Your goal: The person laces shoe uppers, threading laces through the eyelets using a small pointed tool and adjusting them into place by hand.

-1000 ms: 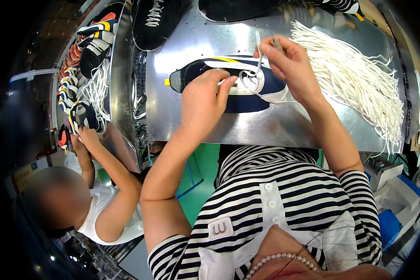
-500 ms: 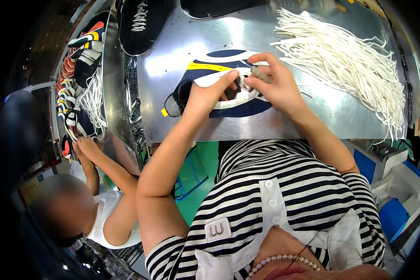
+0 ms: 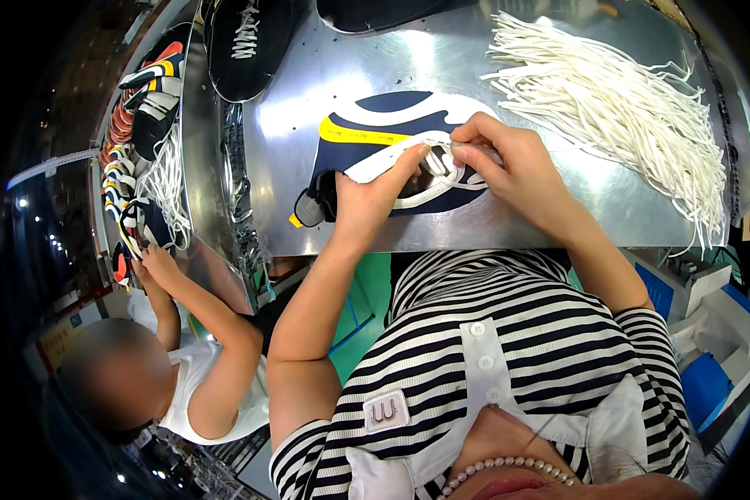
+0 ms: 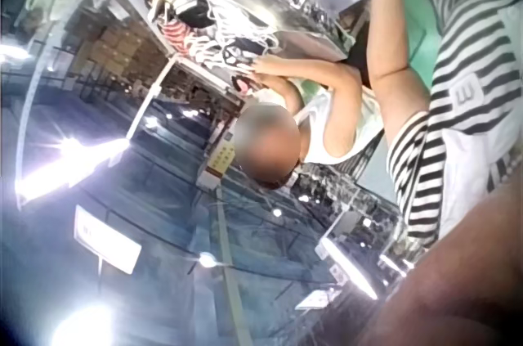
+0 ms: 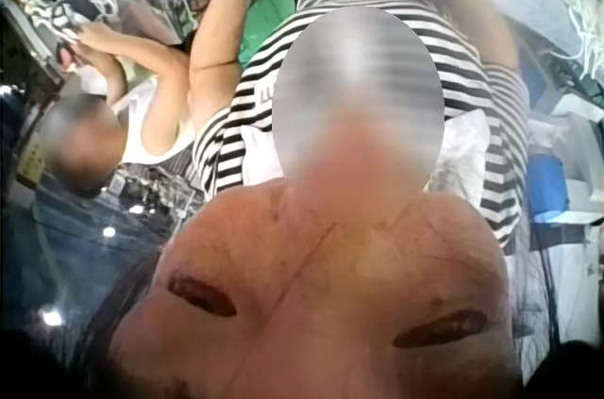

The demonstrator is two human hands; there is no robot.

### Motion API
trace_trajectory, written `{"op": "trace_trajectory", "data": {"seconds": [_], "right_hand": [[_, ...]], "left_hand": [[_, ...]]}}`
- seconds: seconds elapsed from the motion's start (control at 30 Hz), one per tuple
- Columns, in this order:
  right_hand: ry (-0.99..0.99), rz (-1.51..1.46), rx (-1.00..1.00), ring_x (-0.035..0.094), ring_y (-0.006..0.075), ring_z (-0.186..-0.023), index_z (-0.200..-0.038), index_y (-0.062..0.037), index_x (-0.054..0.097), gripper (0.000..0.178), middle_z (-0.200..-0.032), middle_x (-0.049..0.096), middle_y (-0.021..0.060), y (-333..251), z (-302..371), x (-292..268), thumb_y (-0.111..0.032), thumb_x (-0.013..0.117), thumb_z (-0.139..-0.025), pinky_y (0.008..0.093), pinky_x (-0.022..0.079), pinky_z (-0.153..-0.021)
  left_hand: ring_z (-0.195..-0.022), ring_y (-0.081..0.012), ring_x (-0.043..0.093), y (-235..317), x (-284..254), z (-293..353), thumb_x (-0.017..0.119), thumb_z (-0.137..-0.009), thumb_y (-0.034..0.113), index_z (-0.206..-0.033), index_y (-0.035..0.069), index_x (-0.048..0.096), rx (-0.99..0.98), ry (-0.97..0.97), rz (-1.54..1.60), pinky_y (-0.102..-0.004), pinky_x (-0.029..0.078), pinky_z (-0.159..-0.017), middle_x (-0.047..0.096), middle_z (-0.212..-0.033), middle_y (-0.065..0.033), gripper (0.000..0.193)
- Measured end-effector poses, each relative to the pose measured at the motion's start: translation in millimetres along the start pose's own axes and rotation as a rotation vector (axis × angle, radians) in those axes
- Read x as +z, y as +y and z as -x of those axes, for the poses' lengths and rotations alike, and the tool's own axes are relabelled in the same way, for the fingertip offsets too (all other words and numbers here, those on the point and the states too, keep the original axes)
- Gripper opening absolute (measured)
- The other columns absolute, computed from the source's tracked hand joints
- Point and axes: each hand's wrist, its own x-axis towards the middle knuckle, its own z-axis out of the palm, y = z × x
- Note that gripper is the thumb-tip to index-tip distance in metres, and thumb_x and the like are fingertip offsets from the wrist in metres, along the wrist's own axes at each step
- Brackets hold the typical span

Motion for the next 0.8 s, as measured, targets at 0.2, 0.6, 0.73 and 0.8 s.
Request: {"op": "trace_trajectory", "data": {"seconds": [0.2,0.6,0.73,0.8], "right_hand": [[-0.074,0.164,0.049,0.061,0.0152,-0.067,-0.097,0.0004,0.063,0.014,-0.079,0.067,0.0084,-2,-3,-4,-0.011,0.064,-0.088,0.0275,0.048,-0.064],[-0.162,0.452,-0.046,0.063,0.0395,-0.076,-0.11,0.0008,0.049,0.029,-0.077,0.064,0.0208,-8,-23,17,-0.014,0.06,-0.088,0.0468,0.047,-0.068],[-0.16,0.446,0.135,0.066,0.0322,-0.077,-0.109,-0.0027,0.058,0.023,-0.081,0.068,0.0153,-29,-25,-20,-0.019,0.057,-0.093,0.0407,0.049,-0.067],[-0.008,0.049,-0.022,0.065,0.0279,-0.073,-0.108,-0.0054,0.059,0.02,-0.078,0.067,0.0114,5,-30,-2,-0.019,0.056,-0.094,0.0374,0.049,-0.066]], "left_hand": [[-0.065,-0.006,0.059,-1,1,2,0.072,-0.086,0.015,-0.09,0.003,0.069,0.058,-0.049,0.01,-0.0203,0.044,-0.056,0.066,-0.074,0.0,0.013],[-0.059,-0.0068,0.053,-2,-3,11,0.058,-0.094,0.012,-0.085,-0.001,0.065,-0.071,-0.19,0.065,-0.0225,0.042,-0.054,0.063,-0.073,-0.0025,0.017],[-0.067,-0.0086,0.057,-6,-21,1,0.064,-0.091,0.015,-0.09,0.0,0.066,-0.242,-0.228,0.16,-0.0225,0.046,-0.063,0.067,-0.081,-0.0034,0.015],[-0.09,-0.0119,0.062,7,-7,7,0.071,-0.086,0.018,-0.109,0.0,0.065,-0.236,-0.175,0.186,-0.0256,0.048,-0.084,0.067,-0.099,-0.0053,0.03]]}}
